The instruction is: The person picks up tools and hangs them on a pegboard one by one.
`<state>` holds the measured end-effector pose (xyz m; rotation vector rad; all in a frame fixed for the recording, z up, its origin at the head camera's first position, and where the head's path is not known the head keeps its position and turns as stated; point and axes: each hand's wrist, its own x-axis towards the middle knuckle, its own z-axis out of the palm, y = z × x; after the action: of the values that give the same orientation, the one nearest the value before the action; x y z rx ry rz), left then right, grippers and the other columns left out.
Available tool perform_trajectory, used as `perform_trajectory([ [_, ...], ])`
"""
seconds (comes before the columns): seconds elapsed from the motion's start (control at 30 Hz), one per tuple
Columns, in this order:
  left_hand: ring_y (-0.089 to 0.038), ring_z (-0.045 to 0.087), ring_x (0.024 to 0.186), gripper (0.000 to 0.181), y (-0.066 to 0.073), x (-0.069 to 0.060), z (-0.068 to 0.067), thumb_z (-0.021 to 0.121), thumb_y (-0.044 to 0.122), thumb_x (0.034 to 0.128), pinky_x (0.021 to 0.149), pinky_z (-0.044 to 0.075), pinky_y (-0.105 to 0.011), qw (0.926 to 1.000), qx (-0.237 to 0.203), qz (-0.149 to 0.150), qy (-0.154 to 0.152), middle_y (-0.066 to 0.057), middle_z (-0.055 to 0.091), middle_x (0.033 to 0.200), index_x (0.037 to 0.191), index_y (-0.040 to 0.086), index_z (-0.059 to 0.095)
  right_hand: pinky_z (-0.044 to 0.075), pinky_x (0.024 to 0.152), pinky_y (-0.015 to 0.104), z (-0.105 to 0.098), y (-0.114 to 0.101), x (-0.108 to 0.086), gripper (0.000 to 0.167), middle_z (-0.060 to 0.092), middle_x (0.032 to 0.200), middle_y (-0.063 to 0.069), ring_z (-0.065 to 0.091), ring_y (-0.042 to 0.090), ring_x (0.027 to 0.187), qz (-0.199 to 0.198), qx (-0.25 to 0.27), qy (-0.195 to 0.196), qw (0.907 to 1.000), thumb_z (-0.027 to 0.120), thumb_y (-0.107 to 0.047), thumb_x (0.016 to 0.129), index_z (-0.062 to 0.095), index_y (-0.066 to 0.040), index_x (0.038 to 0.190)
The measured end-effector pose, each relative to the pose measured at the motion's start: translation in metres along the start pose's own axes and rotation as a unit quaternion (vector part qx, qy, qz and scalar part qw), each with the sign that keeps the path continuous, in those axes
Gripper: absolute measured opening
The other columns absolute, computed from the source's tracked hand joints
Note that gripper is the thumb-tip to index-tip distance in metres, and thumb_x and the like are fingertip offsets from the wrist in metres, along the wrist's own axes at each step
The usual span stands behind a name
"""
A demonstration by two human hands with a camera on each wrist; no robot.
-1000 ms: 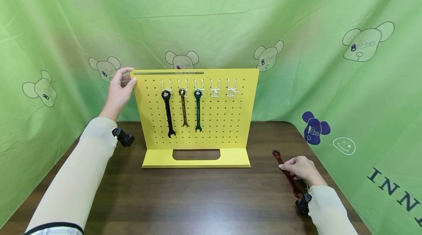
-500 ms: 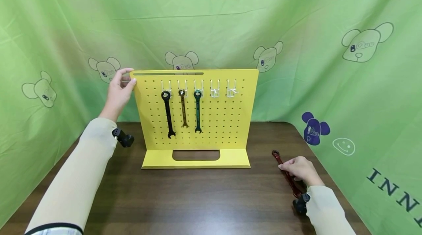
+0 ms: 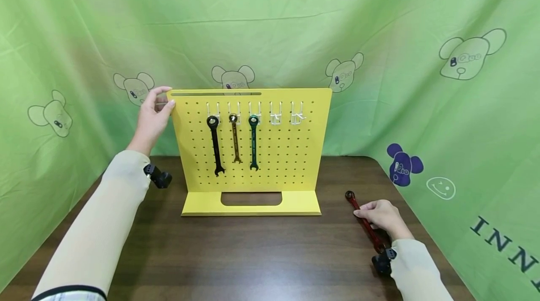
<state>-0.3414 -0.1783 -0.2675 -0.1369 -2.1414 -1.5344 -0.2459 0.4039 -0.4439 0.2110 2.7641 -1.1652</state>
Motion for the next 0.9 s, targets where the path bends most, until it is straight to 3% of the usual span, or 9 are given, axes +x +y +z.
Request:
perform_trajectory([
  [0.5,-0.021,0.055,0.103,0.036,0.001,-0.001,0.000,0.057,0.013,0.1029,0.089,0.052,-0.032,0.9999,-0.006,-0.008,0.001,-0.011,0.057,0.120,0.138,0.019,0.054,0.055,0.061,0.032,0.004,-0.004,-0.002,0.036,0.068,0.082,0.002,0.062,0.016,0.071,-0.014,0.004,-0.003,0.9999,0.075,-0.028,0.091,0.071,0.007,0.099],
  [0.9,-0.021,0.055,0.103,0.035,0.001,0.000,0.000,0.057,0.013,0.1031,0.088,0.051,-0.032,1.0000,-0.005,-0.006,0.000,-0.012,0.056,0.119,0.138,0.018,0.054,0.056,0.064,0.031,0.005,-0.031,-0.011,0.038,0.069,0.089,0.009,0.059,0.012,0.075,-0.057,0.044,-0.005,0.9974,0.070,-0.024,0.094,0.065,0.011,0.108],
])
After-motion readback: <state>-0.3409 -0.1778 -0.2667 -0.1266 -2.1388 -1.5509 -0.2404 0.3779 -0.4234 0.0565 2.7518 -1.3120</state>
